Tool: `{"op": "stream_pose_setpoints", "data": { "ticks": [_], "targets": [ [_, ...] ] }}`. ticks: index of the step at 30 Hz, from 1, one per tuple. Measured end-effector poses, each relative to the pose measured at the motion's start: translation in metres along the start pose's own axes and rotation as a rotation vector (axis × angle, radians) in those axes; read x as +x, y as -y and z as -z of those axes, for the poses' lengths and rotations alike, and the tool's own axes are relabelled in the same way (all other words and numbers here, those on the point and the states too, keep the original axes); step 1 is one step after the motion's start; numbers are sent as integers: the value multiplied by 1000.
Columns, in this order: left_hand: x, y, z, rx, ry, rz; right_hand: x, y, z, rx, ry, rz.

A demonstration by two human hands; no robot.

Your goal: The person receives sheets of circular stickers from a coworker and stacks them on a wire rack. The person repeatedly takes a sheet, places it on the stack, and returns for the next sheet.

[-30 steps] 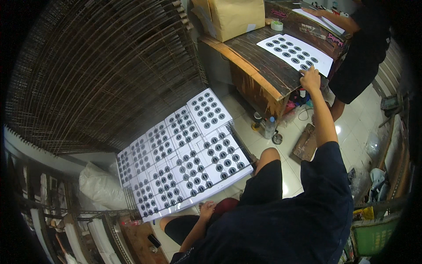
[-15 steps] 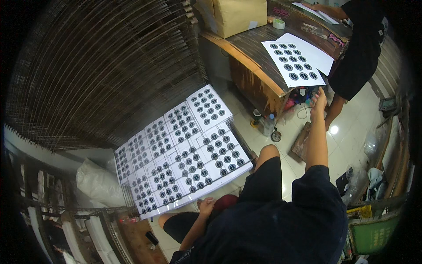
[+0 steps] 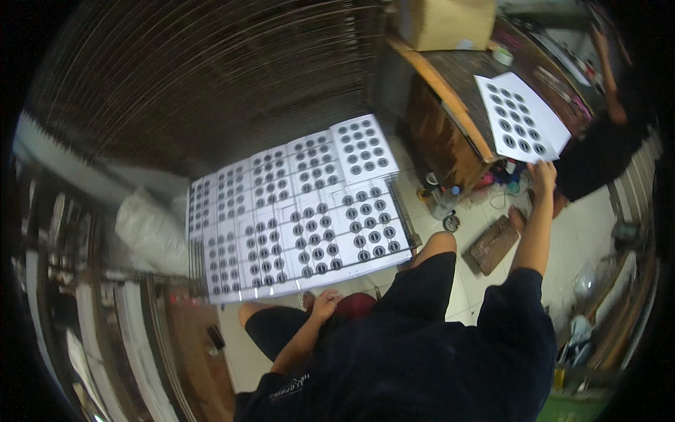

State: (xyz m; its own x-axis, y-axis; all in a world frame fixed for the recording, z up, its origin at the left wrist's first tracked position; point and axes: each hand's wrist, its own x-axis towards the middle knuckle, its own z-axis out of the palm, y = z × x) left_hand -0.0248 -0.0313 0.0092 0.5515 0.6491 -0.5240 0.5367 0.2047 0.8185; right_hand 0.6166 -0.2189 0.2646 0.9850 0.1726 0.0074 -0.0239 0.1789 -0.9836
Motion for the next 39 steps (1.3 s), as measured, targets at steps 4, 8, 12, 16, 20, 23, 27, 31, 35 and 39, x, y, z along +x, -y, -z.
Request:
{"op": "stream_pose_setpoints", "data": {
  "ticks": [4, 8, 12, 16, 20, 23, 27, 31, 35, 39],
  "targets": [
    [-1, -5, -4, 15, -8, -79, -51, 14, -31, 152, 89, 170],
    [-10, -84, -9, -68, 24, -245, -152, 29, -85, 276, 180, 101],
    [-18, -199, -21, -259, 52, -475, -253, 0, -139, 176, 314, 78],
    [-17, -252, -40, -701, 37, -576, -341, -31, -185, 273, 329, -147],
    [-14, -251, -38, -808, -106, -587, -372, -85, -189, 213, 498, -179],
    [-15, -234, -34, -850, -193, -480, -382, -101, -194, 130, 612, -105],
    [7, -208, -12, -1149, -306, -306, -364, -125, -177, -415, 1056, 222],
    [53, -168, 36, -1310, -389, -174, -328, -151, -120, -812, 1037, 544],
    [99, -149, 67, -1377, -448, -150, -308, -141, -56, -1243, 849, 326],
    [164, -145, 81, -1389, -453, -156, -306, -160, -14, -1379, 960, -71]
  ]
}}
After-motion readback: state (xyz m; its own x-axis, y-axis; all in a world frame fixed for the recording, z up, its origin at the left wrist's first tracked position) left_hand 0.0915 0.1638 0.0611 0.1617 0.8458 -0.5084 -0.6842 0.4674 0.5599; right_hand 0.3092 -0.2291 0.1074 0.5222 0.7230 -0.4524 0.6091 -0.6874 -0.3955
